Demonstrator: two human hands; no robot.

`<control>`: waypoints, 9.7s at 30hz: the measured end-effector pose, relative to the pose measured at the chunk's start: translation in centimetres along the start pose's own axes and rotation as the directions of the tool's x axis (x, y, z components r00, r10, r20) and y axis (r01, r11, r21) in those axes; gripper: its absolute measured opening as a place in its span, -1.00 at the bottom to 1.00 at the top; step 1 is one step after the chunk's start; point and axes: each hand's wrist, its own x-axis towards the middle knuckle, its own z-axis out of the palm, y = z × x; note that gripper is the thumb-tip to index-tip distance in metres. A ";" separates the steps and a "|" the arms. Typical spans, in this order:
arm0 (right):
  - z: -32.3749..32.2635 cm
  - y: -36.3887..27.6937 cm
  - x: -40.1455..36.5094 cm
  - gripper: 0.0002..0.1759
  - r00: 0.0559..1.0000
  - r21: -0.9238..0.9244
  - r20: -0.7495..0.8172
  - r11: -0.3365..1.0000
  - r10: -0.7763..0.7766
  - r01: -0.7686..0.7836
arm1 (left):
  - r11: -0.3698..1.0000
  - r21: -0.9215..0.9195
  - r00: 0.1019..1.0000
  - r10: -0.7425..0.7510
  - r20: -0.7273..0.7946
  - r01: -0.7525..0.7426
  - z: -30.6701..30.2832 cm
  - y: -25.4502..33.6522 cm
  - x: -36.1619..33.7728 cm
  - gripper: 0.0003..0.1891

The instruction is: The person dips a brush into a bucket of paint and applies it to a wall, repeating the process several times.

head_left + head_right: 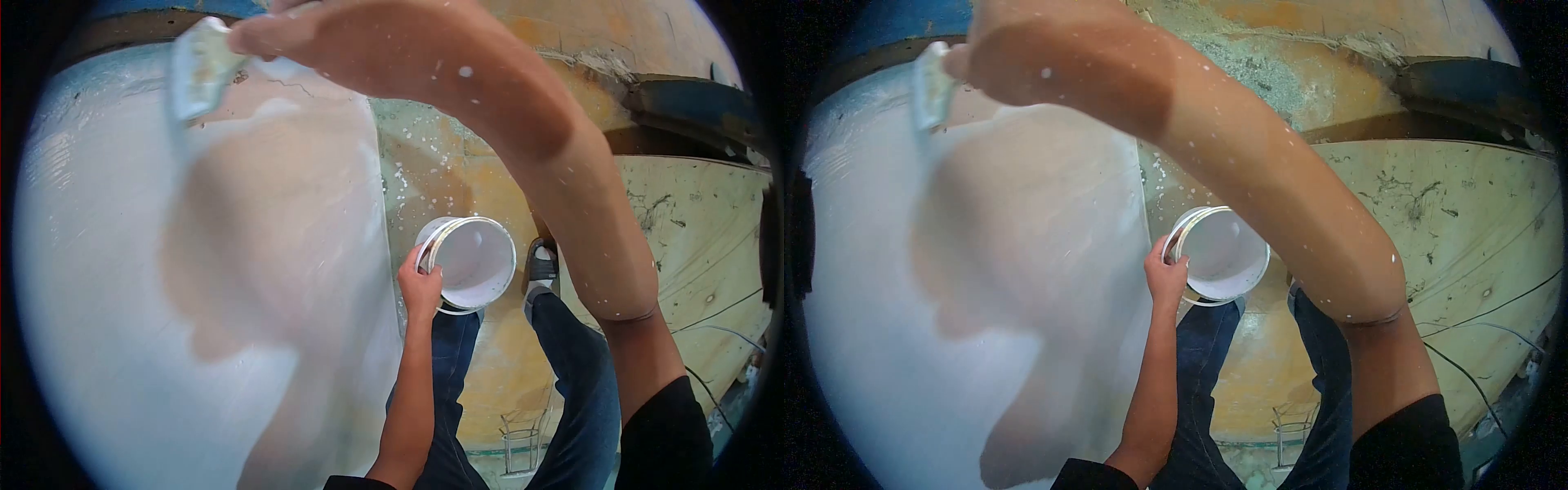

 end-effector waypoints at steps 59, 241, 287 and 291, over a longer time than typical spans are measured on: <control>5.4 14.1 1.7 -0.46 0.994 -0.369 -0.093 0.925 0.062 -0.092 | 0.987 -0.026 0.987 0.155 -0.049 -0.156 0.6 -1.5 -0.3 -0.41; -10.7 -0.2 -49.3 -0.45 0.963 -0.663 0.209 0.748 0.167 0.014 | 0.998 -0.023 0.990 0.054 -0.128 -0.057 -10.0 18.1 -30.4 -0.53; -12.6 -1.1 -48.4 -0.63 0.948 -0.534 0.253 0.845 0.192 -0.029 | 0.995 -0.065 0.992 0.067 -0.108 -0.074 -10.3 19.6 -31.1 -0.45; -12.8 -1.2 -47.7 -0.63 0.955 -0.531 0.247 0.848 0.166 -0.010 | 0.993 -0.075 0.991 0.080 -0.105 -0.088 -10.2 20.5 -30.6 -0.44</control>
